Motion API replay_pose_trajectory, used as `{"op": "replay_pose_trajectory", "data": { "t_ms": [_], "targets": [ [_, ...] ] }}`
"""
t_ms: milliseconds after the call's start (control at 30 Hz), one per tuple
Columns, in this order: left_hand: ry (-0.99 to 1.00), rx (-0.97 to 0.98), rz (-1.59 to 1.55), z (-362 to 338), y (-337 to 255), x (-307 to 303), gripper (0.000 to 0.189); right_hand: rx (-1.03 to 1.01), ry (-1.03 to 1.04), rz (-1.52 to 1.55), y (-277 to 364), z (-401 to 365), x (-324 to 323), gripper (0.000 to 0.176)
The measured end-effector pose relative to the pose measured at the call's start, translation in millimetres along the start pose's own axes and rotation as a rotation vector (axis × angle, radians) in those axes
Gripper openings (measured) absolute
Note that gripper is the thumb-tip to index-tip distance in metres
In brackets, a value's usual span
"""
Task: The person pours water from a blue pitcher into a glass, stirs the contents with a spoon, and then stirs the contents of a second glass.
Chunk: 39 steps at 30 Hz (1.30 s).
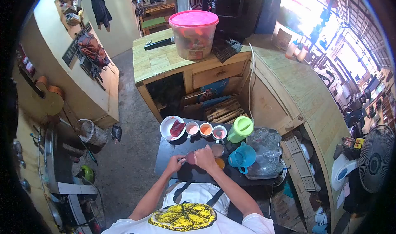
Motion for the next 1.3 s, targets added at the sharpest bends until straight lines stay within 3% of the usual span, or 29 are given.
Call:
{"op": "replay_pose_trajectory", "data": {
  "t_ms": [100,200,300,500,600,700,900,1000,1100,1300],
  "targets": [
    [0.002,-0.036,0.028,0,4,1,0.028,-0.029,0.185,0.004,-4,-4,21,0.021],
    [0.003,0.001,-0.007,2,5,2,0.028,-0.112,0.08,0.208,3,-6,13,0.02],
    [-0.002,0.023,-0.045,1,1,0,0.028,-0.025,-0.071,0.148,-5,-5,1,0.021],
    [0.022,0.003,-0.032,1,1,1,0.028,-0.019,0.17,0.096,-10,-9,25,0.023],
    [0.019,0.0,-0.007,2,2,1,0.028,-0.034,-0.021,0.222,-6,-7,10,0.023],
    [0.032,-0.032,-0.007,1,1,1,0.028,0.024,-0.029,0.071,-8,0,-2,0.023],
    [0.032,-0.033,0.003,-3,-13,-7,0.028,-0.119,0.177,0.055,-4,2,25,0.022],
    [0.027,-0.018,-0.004,-3,-12,-6,0.028,-0.097,0.079,0.213,0,5,12,0.021],
    [0.02,-0.005,-0.033,-1,-9,-4,0.028,-0.041,-0.043,0.135,-4,9,-1,0.021],
    [0.028,-0.013,-0.029,-1,-7,-4,0.027,-0.034,0.194,0.086,-9,-1,24,0.022]
  ]
}}
Point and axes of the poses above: each hand's wrist, its own z-axis towards the middle knuckle, its own x-axis out of the palm, y = z × x, the point moved 9 cm from there along z, towards the middle knuckle, and after that the axes turned 3 degrees about z, right-handed, at the moved point
